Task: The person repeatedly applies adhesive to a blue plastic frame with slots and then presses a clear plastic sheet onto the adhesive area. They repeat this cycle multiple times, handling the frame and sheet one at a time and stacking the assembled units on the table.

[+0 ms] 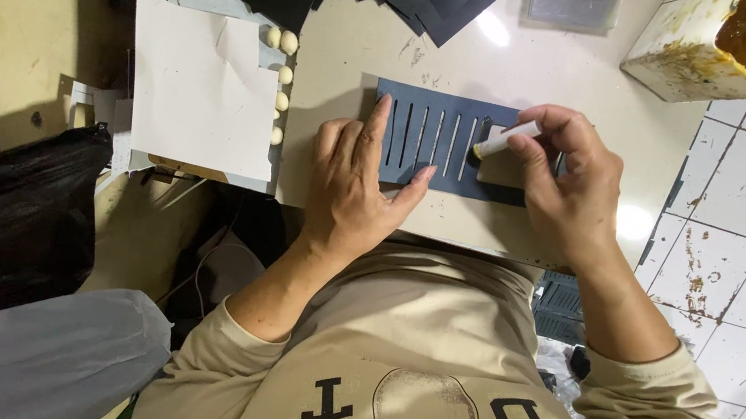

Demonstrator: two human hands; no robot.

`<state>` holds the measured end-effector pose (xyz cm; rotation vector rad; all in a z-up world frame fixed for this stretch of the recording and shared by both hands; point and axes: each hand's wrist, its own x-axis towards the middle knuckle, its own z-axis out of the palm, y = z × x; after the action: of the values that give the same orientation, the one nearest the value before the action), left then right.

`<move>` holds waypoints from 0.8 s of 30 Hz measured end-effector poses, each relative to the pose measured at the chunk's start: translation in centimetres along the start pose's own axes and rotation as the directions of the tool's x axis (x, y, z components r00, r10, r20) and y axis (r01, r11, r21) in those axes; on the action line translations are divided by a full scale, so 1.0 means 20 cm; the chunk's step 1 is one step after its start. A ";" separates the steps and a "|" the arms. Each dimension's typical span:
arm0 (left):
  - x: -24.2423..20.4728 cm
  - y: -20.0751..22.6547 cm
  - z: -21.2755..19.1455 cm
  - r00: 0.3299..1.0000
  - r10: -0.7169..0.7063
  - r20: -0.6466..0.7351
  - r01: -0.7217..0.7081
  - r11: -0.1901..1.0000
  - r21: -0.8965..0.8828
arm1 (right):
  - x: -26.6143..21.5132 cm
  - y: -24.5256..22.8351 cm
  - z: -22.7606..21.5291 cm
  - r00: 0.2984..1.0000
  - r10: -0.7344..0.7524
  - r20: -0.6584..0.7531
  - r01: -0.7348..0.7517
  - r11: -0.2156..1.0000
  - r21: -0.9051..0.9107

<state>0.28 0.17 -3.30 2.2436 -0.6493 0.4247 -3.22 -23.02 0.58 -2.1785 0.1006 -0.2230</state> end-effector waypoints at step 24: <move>0.37 -0.12 0.18 0.988 0.049 0.147 -0.015 0.974 -0.227 | -0.03 -0.25 -0.32 0.951 -0.281 0.129 0.285 0.958 -0.012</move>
<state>8.07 -3.38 -3.58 2.0639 -0.7734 0.1860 -5.06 -25.19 8.23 -2.2265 -0.2843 -0.2461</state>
